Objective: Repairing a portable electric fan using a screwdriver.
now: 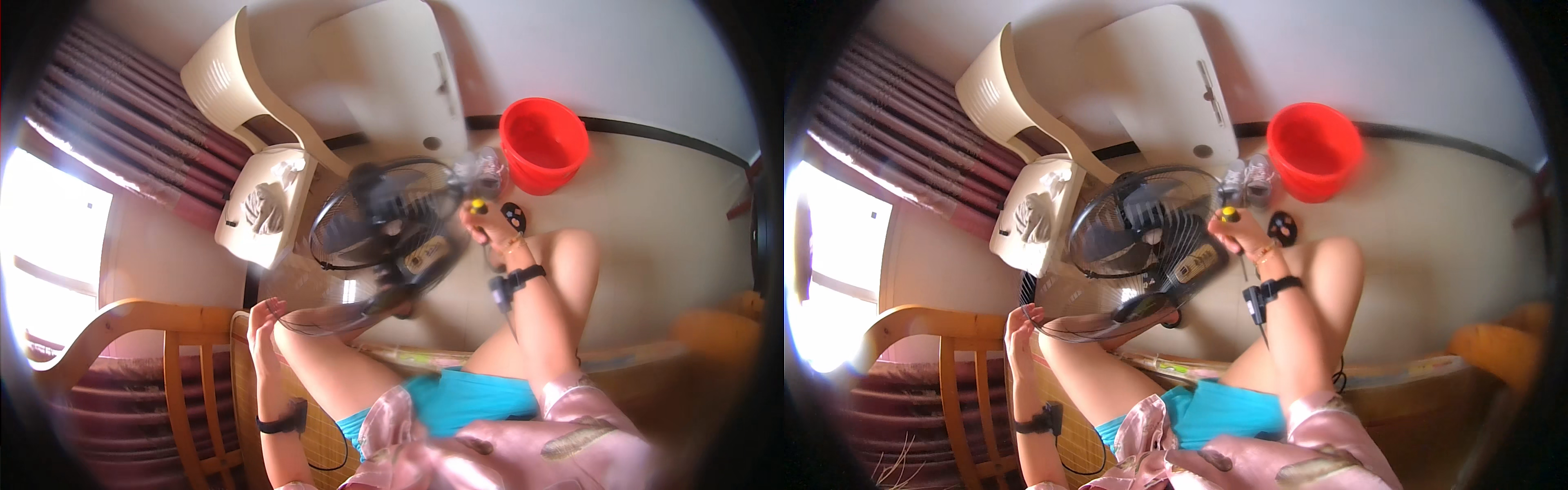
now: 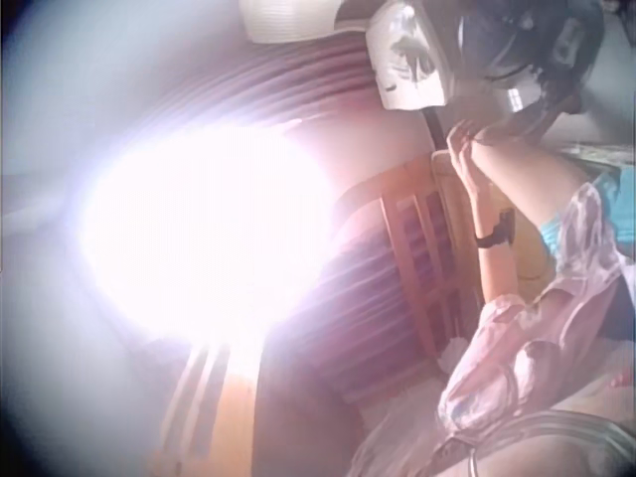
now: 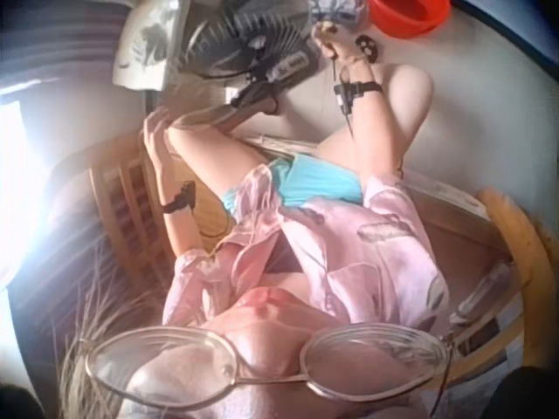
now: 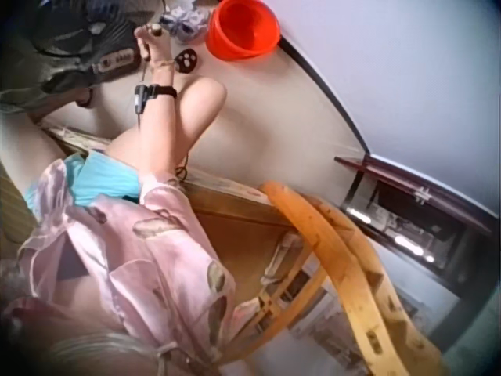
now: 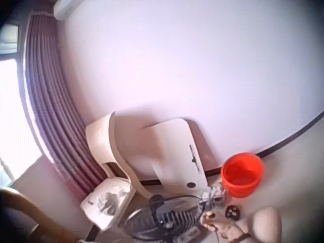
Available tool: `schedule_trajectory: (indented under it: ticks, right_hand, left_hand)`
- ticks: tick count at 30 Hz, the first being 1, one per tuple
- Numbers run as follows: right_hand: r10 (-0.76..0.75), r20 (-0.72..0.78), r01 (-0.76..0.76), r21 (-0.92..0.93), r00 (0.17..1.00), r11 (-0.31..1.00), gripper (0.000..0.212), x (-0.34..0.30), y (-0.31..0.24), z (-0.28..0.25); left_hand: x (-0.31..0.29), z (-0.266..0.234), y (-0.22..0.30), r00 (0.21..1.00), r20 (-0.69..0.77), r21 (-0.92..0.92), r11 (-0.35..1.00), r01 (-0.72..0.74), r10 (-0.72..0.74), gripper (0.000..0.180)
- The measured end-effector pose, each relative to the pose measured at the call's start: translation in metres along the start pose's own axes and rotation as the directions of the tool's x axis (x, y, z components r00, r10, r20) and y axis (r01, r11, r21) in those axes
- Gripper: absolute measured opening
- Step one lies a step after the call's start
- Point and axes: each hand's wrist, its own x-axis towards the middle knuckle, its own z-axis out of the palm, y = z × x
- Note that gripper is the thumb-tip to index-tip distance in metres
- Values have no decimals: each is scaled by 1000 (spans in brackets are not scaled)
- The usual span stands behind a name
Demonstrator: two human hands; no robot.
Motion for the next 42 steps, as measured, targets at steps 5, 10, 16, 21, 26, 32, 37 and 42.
schedule_trajectory:
  ticks: [5, 10, 16, 21, 26, 32, 37, 42]
  right_hand:
    - [-45, -9, 40, -283, 999, 958, 47, 7, 11, -9]
    - [34, -96, -53, -201, 995, 978, 48, 10, 20, -13]
    - [-11, -457, 4, -17, 889, 1000, 49, 20, 36, -14]
    - [339, -724, -116, 341, 601, 933, 64, 17, 96, -29]
    - [531, -466, -93, 683, 708, 724, 60, -6, 121, 2]
    - [601, -254, -214, 773, 758, 598, 59, 46, 175, -4]
    - [626, -298, -151, 814, 721, 561, 58, 60, 183, 16]
    - [564, -392, 50, 850, 727, 525, 52, 60, 194, 20]
  left_hand:
    - [24, 45, 22, 944, 297, 340, 939, 40, -148, 25]
    - [62, 84, 8, 982, 184, 392, 912, -121, 51, 21]
    - [97, 129, -1, 983, 147, 258, 955, -147, 112, 21]
    - [106, 163, 13, 977, 185, 213, 966, -147, 107, 20]
    - [110, 172, 1, 977, 157, 241, 954, -181, 146, 16]
    - [91, 192, 4, 973, 184, 280, 942, -187, 138, 8]
    - [70, 199, 17, 970, 241, 438, 891, -121, 13, 8]
    - [66, 203, 20, 966, 254, 600, 777, -191, 41, 5]
